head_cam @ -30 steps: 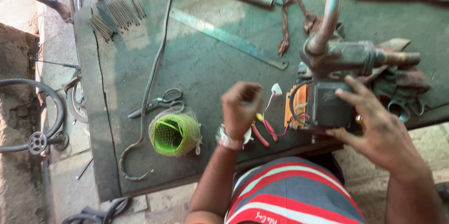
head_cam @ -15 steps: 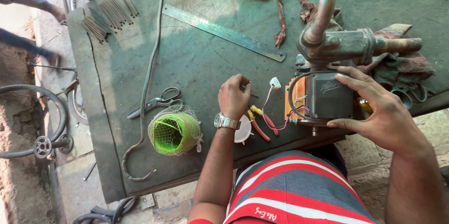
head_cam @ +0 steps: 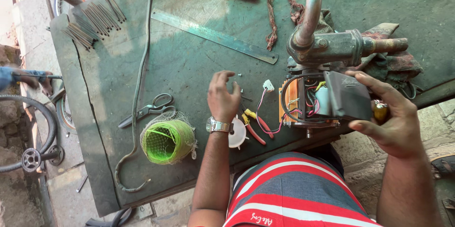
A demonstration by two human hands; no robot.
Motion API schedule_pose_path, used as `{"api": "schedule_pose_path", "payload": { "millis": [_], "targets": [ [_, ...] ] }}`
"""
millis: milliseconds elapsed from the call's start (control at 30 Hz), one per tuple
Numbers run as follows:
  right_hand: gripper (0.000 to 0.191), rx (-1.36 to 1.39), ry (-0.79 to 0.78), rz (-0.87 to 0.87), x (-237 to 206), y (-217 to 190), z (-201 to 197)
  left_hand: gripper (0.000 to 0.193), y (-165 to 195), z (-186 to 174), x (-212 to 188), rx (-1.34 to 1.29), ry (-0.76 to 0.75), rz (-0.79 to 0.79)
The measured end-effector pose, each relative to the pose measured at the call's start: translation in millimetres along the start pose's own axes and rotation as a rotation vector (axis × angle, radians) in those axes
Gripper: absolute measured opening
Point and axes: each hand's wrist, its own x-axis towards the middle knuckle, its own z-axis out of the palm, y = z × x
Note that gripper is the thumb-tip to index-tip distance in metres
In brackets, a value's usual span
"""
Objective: The person uses pliers and a screwdriver to remove a white plastic component from a small motor assembly, then unscrews and removes the motor's top cover to expose internal wiring and a capacitor. The removed parts are placed on the workbench.
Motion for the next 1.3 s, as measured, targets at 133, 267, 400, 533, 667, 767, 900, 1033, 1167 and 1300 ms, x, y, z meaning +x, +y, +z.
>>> {"api": "schedule_pose_path", "payload": {
  "millis": [133, 267, 400, 533, 667, 767, 900, 1033, 1167, 1300],
  "targets": [
    [0.080, 0.026, 0.011, -0.004, -10, 7, -11, 0.024, 19, -29, 0, -0.157, 0.086, -0.019],
    [0.083, 0.294, -0.115, 0.126, -23, 9, -17, 0.034, 60, -64, -14, -0.501, 0.020, 0.151],
    [0.083, 0.383, -0.350, 0.349, -38, 9, -3, 0.053, 105, -96, -40, -0.759, -0.465, 0.330],
    [0.078, 0.413, -0.507, 0.522, -37, 20, 26, 0.027, 129, -102, -55, -0.744, -0.688, 0.367],
    [0.045, 0.087, -0.290, 0.521, -32, 19, 37, 0.021, 127, -90, -57, -0.669, -0.565, 0.319],
    [0.022, -0.097, -0.278, 0.380, -30, 11, 42, 0.020, 121, -85, -62, -0.612, -0.569, 0.264],
    [0.018, -0.193, -0.251, 0.420, -28, 6, 54, 0.018, 115, -83, -65, -0.618, -0.611, 0.241],
    [0.014, -0.193, -0.286, 0.260, -27, 6, 57, 0.034, 105, -81, -64, -1.014, -0.918, 0.094],
    [0.019, -0.284, -0.278, 0.262, -28, 8, 57, 0.044, 102, -70, -70, -1.142, -0.967, 0.082],
    [0.023, -0.459, -0.202, 0.105, -29, 9, 60, 0.054, 106, -61, -80, -1.344, -1.049, -0.112]
  ]
}}
